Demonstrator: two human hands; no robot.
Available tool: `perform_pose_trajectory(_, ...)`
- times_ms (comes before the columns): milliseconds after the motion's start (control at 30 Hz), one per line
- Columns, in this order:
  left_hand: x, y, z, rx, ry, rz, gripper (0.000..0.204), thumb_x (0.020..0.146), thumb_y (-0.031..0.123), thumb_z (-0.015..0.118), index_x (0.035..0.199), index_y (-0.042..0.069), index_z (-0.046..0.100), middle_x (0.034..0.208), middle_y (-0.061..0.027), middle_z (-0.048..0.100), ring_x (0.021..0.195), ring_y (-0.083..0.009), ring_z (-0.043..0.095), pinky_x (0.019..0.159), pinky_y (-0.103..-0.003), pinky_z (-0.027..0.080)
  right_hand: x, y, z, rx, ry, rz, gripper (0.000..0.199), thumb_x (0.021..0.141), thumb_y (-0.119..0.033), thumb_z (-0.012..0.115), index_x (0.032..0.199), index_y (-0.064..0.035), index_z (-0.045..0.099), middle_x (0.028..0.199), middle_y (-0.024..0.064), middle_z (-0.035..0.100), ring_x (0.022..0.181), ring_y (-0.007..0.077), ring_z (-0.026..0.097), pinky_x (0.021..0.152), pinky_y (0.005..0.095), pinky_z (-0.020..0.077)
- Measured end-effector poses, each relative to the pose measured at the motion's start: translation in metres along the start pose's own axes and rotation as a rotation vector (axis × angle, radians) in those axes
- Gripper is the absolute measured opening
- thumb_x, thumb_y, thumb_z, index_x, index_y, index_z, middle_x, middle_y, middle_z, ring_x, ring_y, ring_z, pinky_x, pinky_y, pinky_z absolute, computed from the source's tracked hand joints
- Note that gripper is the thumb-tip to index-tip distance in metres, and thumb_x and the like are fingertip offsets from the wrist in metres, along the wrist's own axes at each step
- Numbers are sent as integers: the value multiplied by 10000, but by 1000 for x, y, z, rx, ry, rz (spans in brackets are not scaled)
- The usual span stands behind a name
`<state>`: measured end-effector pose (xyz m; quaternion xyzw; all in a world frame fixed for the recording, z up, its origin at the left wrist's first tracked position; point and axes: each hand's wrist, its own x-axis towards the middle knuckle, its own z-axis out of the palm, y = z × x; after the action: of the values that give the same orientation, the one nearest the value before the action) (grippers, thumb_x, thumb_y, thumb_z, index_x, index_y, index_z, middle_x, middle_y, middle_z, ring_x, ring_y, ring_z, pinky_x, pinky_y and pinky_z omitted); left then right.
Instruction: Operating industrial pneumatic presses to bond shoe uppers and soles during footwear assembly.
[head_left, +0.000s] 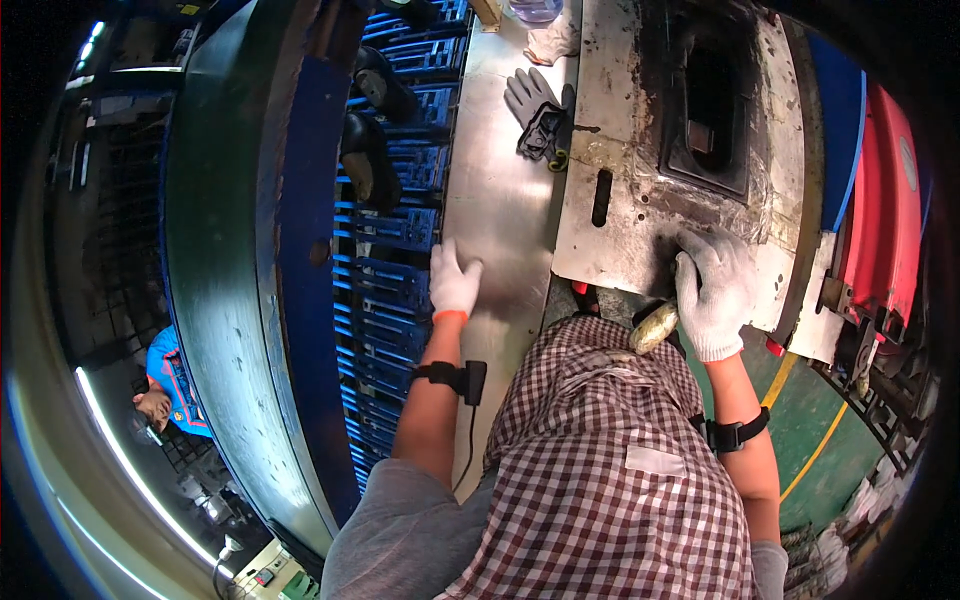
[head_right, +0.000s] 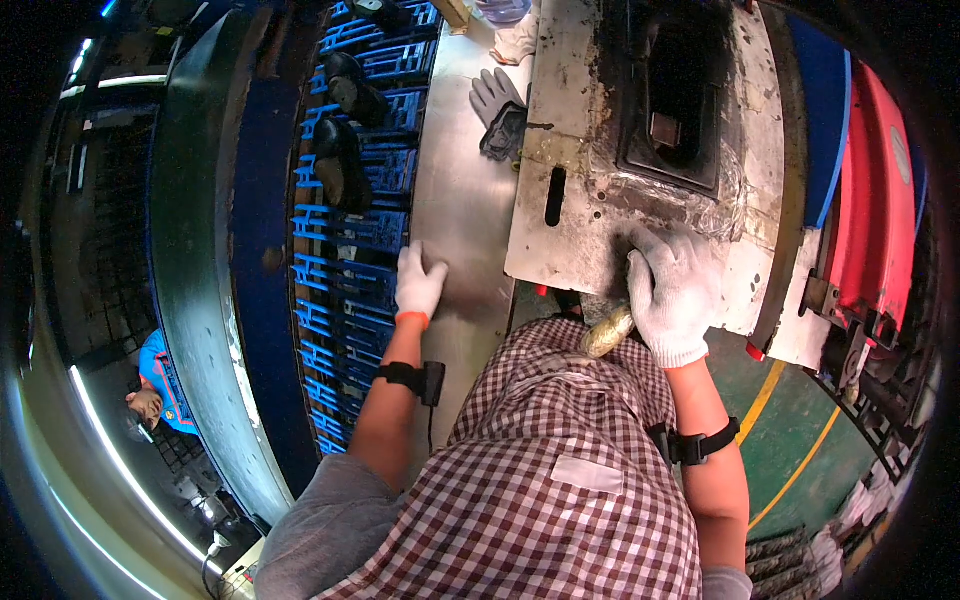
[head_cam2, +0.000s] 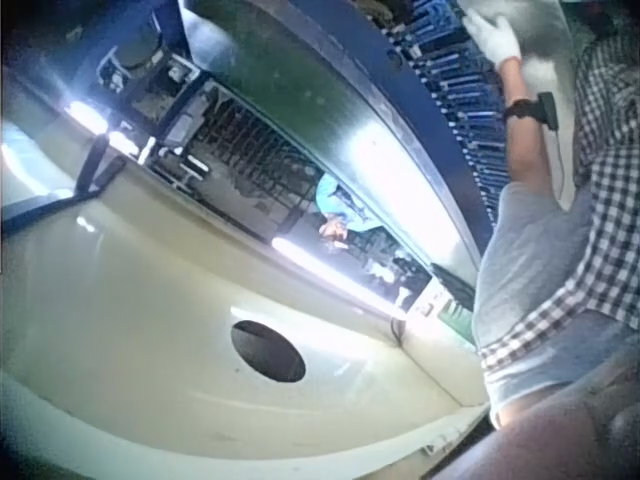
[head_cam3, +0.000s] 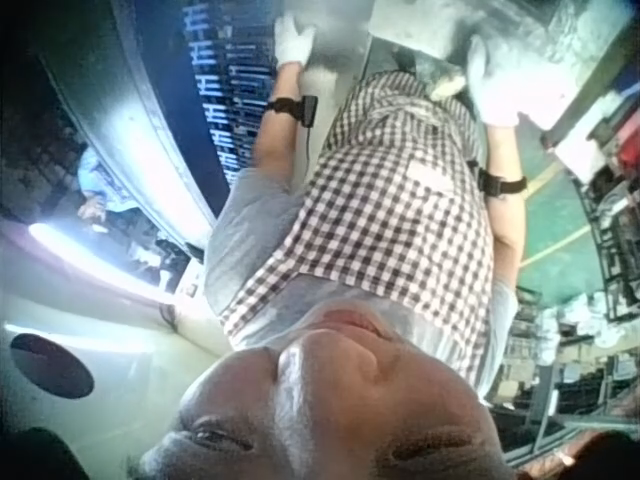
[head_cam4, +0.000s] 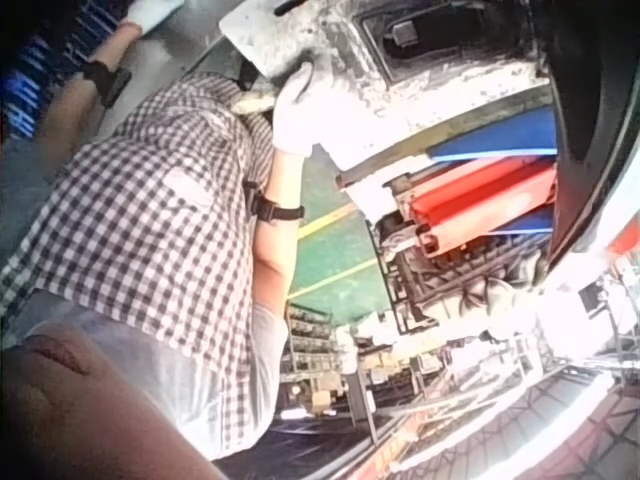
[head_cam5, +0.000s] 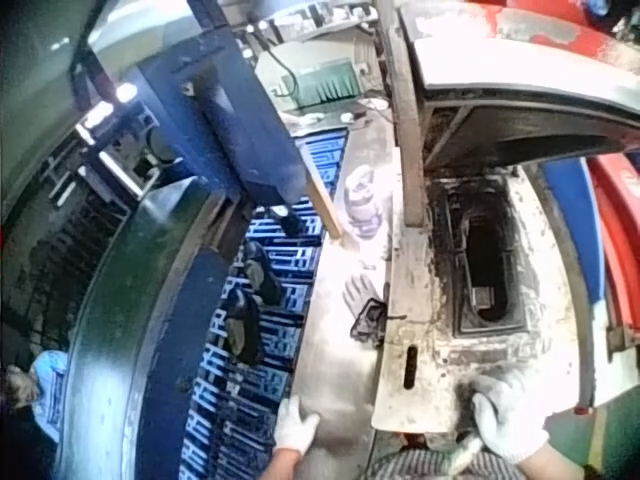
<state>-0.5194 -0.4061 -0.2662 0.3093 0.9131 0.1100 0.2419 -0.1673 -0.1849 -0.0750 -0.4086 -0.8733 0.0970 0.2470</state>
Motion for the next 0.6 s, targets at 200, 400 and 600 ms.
perform_pose_trajectory(200, -31, 11, -3, 234, 2, 31, 1117, 712, 396, 937, 1611, 97, 344, 1535, -289, 431, 1365, -503, 501, 1154, -545, 455, 0, -3, -2, -12, 5, -1, 249, 893, -137, 775, 1141, -110, 774, 1011, 142, 727, 1027, 373, 692, 912, 491, 535)
perform_pose_trajectory(400, -23, 20, -11, 261, -55, 3, 1160, 675, 380, 971, 1593, 78, 330, 1425, -261, 509, 1311, -448, 557, 1115, -509, 494, 0, -2, -4, -30, 68, -15, 160, 903, -190, 760, 1053, -134, 772, 923, 85, 714, 918, 311, 687, 807, 450, 529)
perform_pose_trajectory(600, -24, 29, -18, 277, -129, -83, 1239, 697, 382, 962, 1668, 116, 239, 1574, -278, 423, 1414, -448, 504, 1170, -496, 468, 0, -2, -9, -26, 32, 11, 150, 900, -195, 755, 1036, -137, 777, 890, 77, 712, 906, 297, 681, 817, 449, 534)
